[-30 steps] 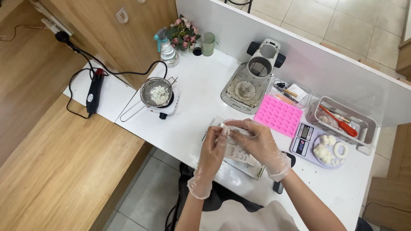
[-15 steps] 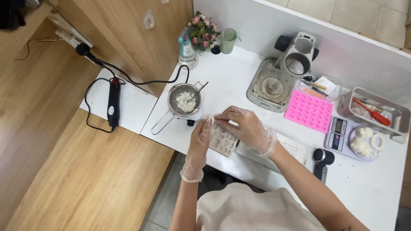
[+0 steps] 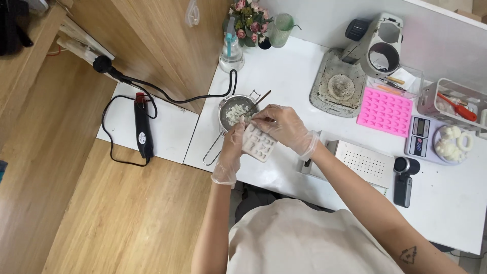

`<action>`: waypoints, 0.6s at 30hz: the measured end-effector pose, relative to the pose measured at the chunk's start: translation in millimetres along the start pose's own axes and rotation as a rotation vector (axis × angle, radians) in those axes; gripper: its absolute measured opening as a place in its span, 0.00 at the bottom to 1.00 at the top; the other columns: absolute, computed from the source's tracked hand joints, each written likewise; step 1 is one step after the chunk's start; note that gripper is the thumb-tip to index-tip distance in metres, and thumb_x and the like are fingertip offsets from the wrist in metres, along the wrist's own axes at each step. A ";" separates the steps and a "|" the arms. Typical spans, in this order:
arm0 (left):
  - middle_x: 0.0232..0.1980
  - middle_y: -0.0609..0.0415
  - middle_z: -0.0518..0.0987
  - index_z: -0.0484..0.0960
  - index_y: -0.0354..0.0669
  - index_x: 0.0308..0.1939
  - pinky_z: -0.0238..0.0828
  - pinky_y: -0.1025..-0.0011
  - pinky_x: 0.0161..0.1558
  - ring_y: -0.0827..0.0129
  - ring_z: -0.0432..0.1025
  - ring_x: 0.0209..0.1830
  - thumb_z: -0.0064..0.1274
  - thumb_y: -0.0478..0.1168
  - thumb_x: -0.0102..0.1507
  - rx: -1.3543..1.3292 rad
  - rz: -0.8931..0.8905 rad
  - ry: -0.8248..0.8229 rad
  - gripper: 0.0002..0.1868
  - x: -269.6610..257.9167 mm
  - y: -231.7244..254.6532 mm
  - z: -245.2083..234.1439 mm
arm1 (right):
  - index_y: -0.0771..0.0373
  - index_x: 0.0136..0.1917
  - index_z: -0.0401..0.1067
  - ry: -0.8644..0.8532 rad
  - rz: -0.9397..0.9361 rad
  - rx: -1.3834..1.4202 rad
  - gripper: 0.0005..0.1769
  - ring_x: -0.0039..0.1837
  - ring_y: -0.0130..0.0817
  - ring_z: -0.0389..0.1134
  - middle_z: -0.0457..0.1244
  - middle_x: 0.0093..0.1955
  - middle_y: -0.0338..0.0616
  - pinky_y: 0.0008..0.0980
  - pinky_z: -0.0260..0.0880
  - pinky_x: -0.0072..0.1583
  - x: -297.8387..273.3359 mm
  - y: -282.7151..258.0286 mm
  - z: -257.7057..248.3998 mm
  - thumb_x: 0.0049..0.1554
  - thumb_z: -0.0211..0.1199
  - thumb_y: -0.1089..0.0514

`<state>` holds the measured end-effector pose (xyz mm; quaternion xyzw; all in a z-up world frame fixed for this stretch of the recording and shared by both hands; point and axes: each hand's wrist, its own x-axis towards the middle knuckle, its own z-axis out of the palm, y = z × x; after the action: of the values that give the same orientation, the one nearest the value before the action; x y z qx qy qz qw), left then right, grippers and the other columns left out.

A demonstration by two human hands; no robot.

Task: Melting wax chunks in a pot using a heat gun while stirring.

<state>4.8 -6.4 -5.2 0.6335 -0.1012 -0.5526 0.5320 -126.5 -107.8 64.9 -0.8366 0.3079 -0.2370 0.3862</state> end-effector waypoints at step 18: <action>0.30 0.59 0.74 0.77 0.46 0.41 0.71 0.78 0.34 0.75 0.70 0.31 0.48 0.48 0.70 -0.057 0.104 0.008 0.11 -46.2 -26.6 -45.4 | 0.54 0.57 0.81 -0.070 0.473 0.120 0.15 0.54 0.39 0.74 0.72 0.54 0.47 0.35 0.74 0.58 22.4 -16.2 6.1 0.55 0.70 0.58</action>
<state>12.2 63.2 -6.8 0.6145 -0.1160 -0.5242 0.5780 -101.6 -112.1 77.7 -0.7244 0.4670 -0.1289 0.4905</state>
